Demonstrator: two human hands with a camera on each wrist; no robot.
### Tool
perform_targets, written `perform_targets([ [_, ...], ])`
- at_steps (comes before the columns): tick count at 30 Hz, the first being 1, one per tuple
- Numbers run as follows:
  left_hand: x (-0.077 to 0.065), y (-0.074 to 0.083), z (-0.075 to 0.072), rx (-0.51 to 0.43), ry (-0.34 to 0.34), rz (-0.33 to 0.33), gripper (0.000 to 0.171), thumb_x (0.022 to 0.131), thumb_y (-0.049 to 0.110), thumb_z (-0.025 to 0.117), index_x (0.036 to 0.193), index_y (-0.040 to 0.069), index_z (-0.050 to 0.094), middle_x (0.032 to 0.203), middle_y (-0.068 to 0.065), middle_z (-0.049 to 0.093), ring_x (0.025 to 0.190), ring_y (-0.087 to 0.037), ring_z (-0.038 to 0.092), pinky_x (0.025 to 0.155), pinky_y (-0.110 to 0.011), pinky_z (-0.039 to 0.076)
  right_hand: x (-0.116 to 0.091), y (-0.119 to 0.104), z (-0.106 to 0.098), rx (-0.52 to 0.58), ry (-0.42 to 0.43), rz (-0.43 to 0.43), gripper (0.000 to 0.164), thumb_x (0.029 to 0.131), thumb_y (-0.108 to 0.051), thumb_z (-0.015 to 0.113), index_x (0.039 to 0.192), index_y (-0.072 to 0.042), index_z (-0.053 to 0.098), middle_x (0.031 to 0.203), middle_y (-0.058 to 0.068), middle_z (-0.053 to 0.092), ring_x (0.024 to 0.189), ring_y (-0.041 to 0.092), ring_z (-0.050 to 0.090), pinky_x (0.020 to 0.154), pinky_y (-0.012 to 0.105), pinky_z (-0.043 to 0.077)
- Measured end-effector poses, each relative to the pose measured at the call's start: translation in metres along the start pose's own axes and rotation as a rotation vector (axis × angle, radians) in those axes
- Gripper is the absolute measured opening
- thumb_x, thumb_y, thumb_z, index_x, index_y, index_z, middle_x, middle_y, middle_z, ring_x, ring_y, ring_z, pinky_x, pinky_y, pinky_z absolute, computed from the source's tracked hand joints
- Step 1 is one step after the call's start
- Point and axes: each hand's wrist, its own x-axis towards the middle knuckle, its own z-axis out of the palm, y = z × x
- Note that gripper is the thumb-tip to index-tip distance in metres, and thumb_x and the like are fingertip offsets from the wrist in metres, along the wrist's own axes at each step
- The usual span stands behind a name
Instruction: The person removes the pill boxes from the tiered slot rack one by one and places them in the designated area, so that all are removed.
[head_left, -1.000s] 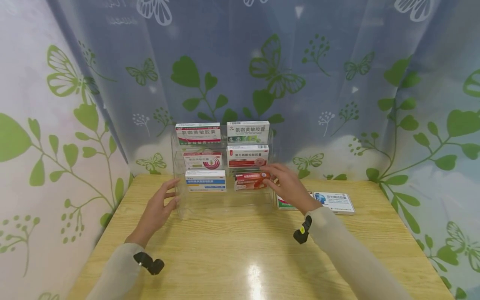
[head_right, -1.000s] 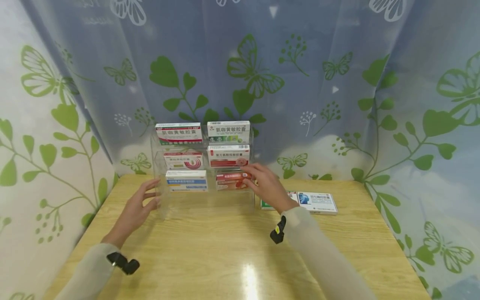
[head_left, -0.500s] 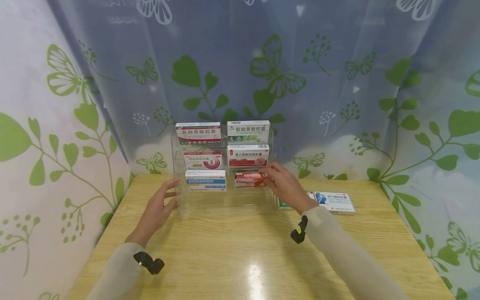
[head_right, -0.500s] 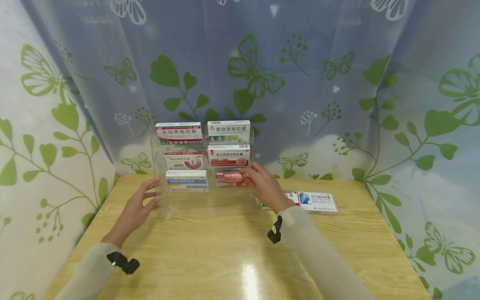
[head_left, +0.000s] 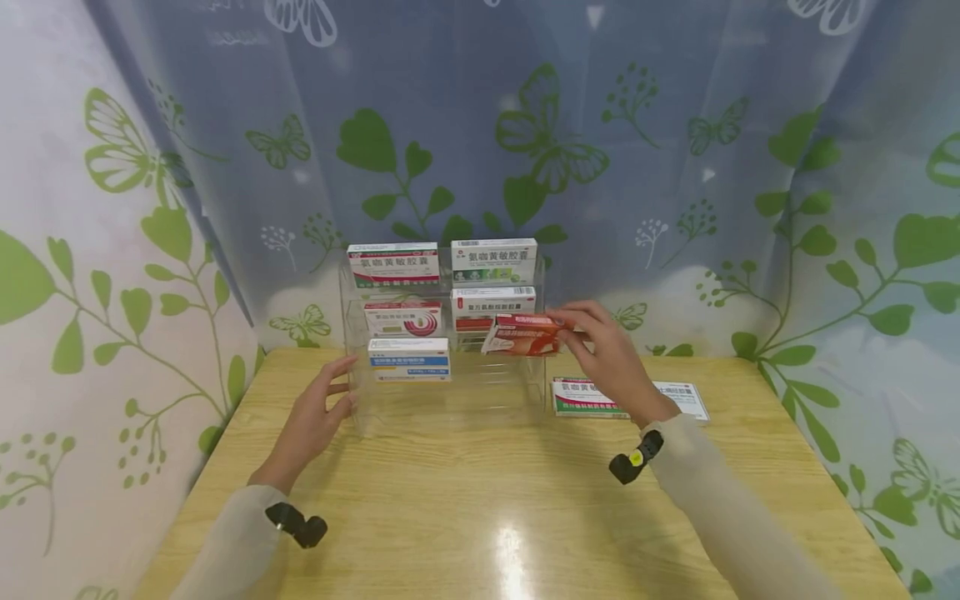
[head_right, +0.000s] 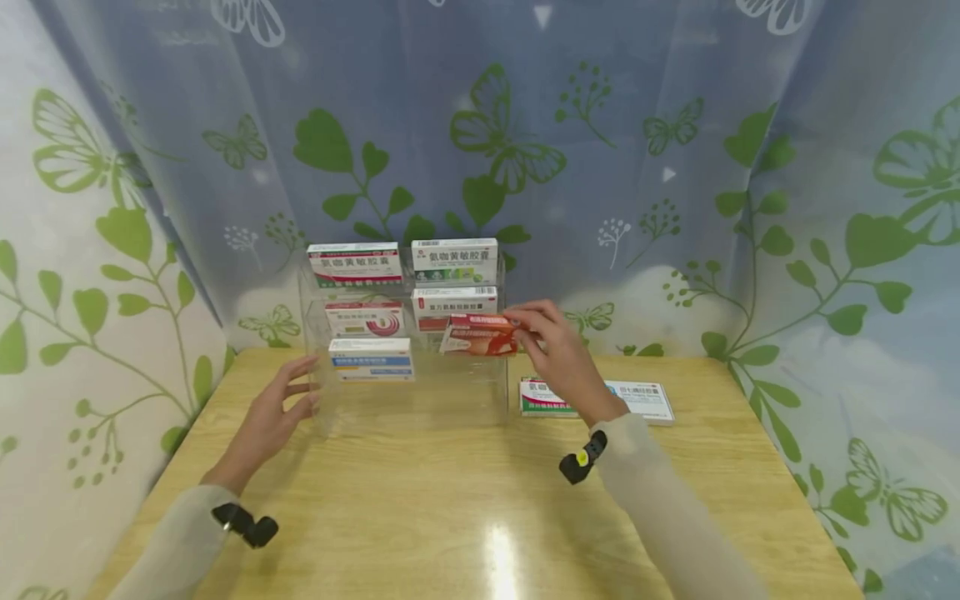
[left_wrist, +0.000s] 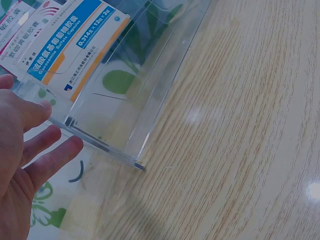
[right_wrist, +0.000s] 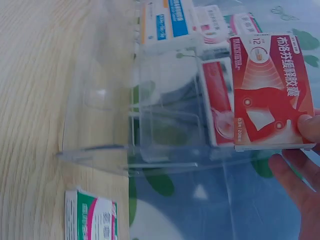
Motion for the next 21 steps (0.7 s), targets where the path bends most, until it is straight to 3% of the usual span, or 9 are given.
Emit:
perform_targets([
  [5, 0.000, -0.001, 0.000, 0.003, -0.005, 0.001, 0.062, 0.109, 0.000, 0.063, 0.166, 0.012, 0.040, 0.166, -0.027, 0.045, 0.134, -0.053, 0.064, 0.094, -0.043, 0.070, -0.017, 0.009, -0.021, -0.041, 0.003, 0.050, 0.032, 0.107, -0.007, 0.070, 0.138, -0.008, 0.073, 0.137, 0.011, 0.067, 0.120, 0.030, 0.070, 0.092, 0.045, 0.070],
  [10, 0.001, -0.001, 0.000, -0.002, -0.015, -0.017, 0.063, 0.109, 0.000, 0.062, 0.166, 0.013, 0.040, 0.167, -0.026, 0.044, 0.135, -0.051, 0.064, 0.095, -0.045, 0.069, -0.044, 0.027, -0.033, -0.059, -0.060, 0.161, 0.030, 0.109, -0.010, 0.067, 0.138, -0.007, 0.072, 0.139, 0.014, 0.068, 0.123, 0.034, 0.068, 0.090, 0.052, 0.069],
  [15, 0.000, -0.001, 0.000, 0.001, -0.013, -0.001, 0.063, 0.109, 0.000, 0.063, 0.166, 0.012, 0.040, 0.166, -0.027, 0.045, 0.134, -0.051, 0.064, 0.095, -0.045, 0.069, -0.074, 0.047, -0.039, -0.076, -0.115, 0.239, 0.029, 0.111, -0.014, 0.066, 0.138, -0.007, 0.072, 0.137, 0.016, 0.070, 0.122, 0.038, 0.070, 0.091, 0.054, 0.069],
  [21, -0.001, 0.001, 0.000, 0.006, -0.009, 0.000, 0.062, 0.109, 0.000, 0.063, 0.165, 0.013, 0.041, 0.165, -0.027, 0.046, 0.134, -0.051, 0.065, 0.095, -0.045, 0.070, -0.108, 0.070, -0.035, -0.045, -0.178, 0.328, 0.027, 0.110, -0.014, 0.068, 0.135, -0.005, 0.074, 0.131, 0.018, 0.074, 0.112, 0.036, 0.076, 0.089, 0.047, 0.070],
])
